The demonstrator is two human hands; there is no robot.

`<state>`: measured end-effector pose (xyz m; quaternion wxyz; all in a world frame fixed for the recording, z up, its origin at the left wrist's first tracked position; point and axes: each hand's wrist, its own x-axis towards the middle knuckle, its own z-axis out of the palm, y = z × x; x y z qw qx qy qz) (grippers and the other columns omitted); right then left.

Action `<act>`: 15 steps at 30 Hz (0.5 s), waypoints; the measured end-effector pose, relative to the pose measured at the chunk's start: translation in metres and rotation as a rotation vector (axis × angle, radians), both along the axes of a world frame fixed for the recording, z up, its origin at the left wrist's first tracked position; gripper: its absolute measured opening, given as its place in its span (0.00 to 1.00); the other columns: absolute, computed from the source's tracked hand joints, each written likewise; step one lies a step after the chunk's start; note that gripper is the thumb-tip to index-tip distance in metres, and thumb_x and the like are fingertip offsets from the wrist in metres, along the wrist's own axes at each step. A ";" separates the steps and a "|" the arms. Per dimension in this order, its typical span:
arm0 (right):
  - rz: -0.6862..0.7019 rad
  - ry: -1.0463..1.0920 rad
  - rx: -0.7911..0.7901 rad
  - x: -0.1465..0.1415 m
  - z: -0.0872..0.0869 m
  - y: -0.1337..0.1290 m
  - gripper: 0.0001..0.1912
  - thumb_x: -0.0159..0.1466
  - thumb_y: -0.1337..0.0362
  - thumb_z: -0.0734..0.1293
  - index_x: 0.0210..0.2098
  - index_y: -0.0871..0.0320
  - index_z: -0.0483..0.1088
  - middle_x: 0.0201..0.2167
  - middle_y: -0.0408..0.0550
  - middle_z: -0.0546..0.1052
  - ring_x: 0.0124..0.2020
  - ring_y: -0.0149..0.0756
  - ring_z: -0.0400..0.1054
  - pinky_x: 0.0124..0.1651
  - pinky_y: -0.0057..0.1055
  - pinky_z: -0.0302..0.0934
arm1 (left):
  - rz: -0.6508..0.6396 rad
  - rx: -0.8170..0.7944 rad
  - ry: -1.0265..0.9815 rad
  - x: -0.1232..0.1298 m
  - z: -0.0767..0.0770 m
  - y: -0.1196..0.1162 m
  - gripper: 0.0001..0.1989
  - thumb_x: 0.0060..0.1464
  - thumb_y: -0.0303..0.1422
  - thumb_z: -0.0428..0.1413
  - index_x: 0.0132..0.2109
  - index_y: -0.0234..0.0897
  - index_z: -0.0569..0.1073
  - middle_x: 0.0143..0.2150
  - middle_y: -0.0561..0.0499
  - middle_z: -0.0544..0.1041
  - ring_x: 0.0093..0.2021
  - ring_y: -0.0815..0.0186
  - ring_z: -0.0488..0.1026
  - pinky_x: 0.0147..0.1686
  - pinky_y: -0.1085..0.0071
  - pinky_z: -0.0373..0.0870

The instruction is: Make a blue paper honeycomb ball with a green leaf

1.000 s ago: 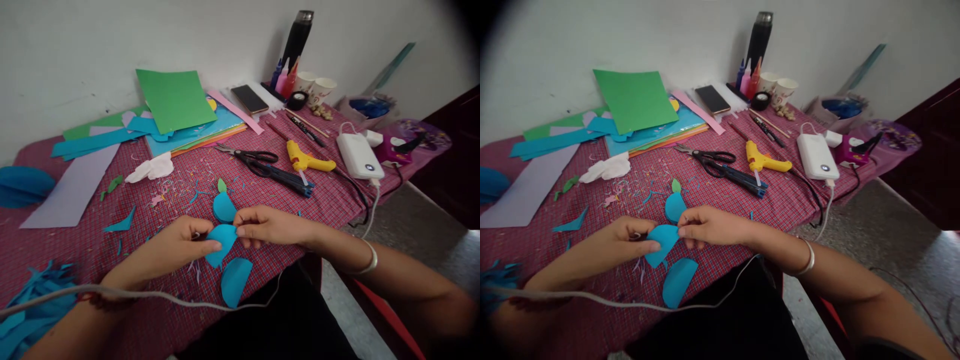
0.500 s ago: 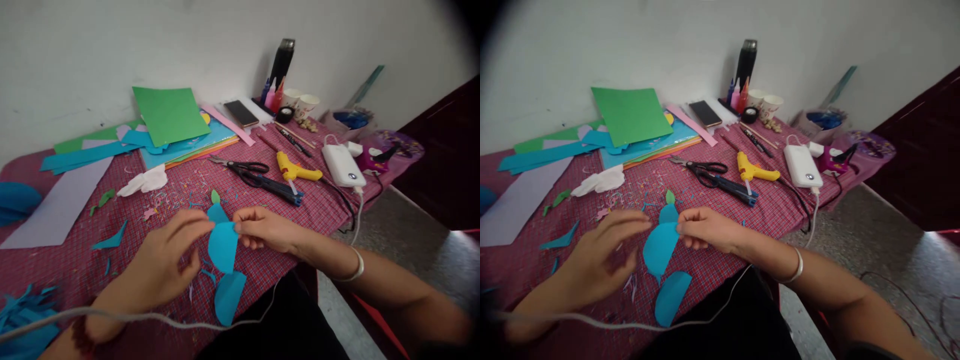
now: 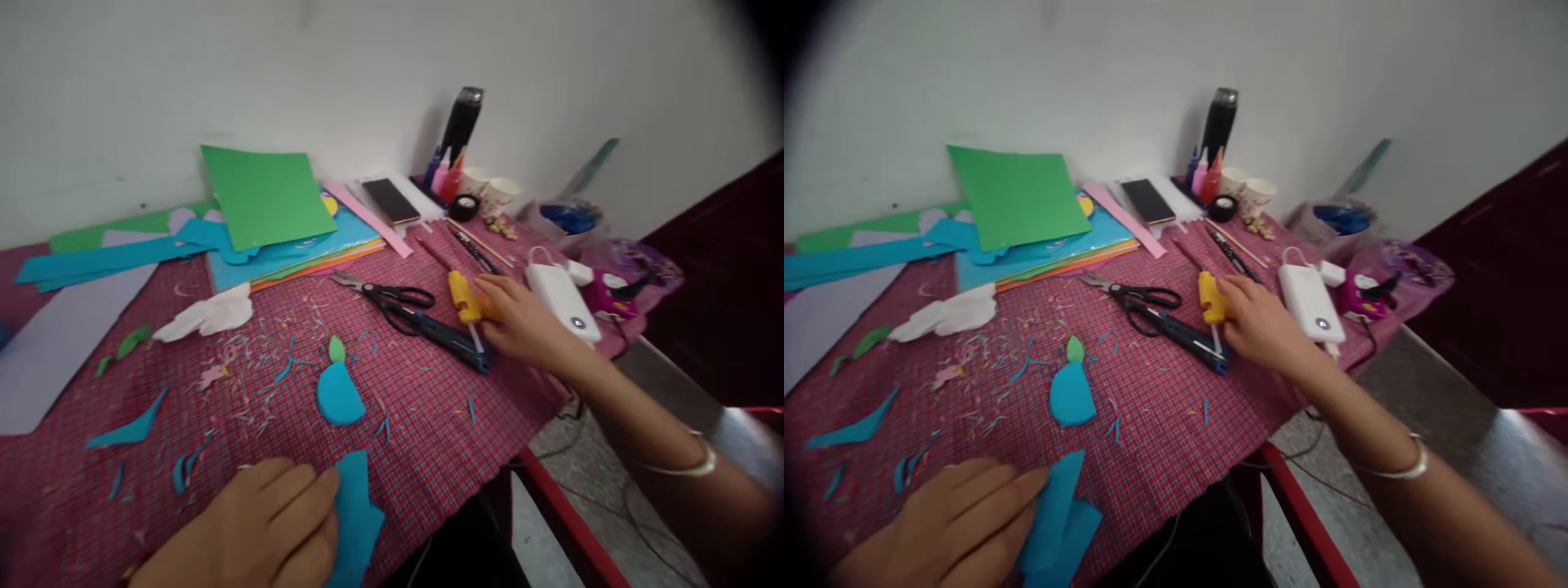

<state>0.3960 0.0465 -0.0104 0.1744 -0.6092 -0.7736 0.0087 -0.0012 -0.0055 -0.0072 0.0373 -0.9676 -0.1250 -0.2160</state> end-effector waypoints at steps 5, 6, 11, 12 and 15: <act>0.028 -0.010 -0.083 0.022 -0.028 0.023 0.21 0.53 0.67 0.65 0.47 0.52 0.69 0.48 0.54 0.73 0.52 0.60 0.67 0.54 0.60 0.60 | -0.052 -0.068 0.040 0.013 0.010 0.003 0.12 0.65 0.26 0.46 0.36 0.40 0.71 0.38 0.56 0.79 0.33 0.68 0.69 0.32 0.67 0.63; 0.011 -0.018 -0.086 0.023 -0.029 0.024 0.18 0.54 0.66 0.66 0.45 0.52 0.69 0.46 0.54 0.73 0.50 0.59 0.68 0.53 0.59 0.60 | -0.054 -0.072 0.054 0.013 0.009 0.003 0.10 0.64 0.27 0.48 0.36 0.41 0.71 0.38 0.56 0.79 0.33 0.68 0.69 0.31 0.67 0.63; -0.098 -0.041 -0.061 0.019 -0.016 0.016 0.09 0.59 0.61 0.64 0.40 0.55 0.66 0.38 0.57 0.71 0.44 0.57 0.67 0.47 0.53 0.61 | -0.067 -0.072 0.086 0.010 0.005 0.003 0.02 0.58 0.30 0.57 0.36 0.41 0.71 0.39 0.55 0.79 0.32 0.67 0.69 0.27 0.67 0.61; -0.167 -0.009 -0.028 0.014 -0.009 0.011 0.08 0.61 0.60 0.64 0.39 0.54 0.66 0.37 0.55 0.70 0.42 0.55 0.68 0.46 0.51 0.61 | -0.063 -0.075 0.077 0.010 0.004 0.003 0.03 0.57 0.31 0.58 0.35 0.41 0.70 0.40 0.55 0.79 0.32 0.66 0.69 0.27 0.66 0.61; -0.428 0.281 0.066 -0.017 0.016 -0.009 0.08 0.64 0.55 0.63 0.39 0.50 0.66 0.33 0.48 0.71 0.37 0.46 0.69 0.41 0.44 0.64 | -0.073 -0.102 0.061 0.009 0.003 0.005 0.06 0.56 0.32 0.59 0.33 0.41 0.69 0.40 0.55 0.79 0.33 0.66 0.69 0.28 0.66 0.61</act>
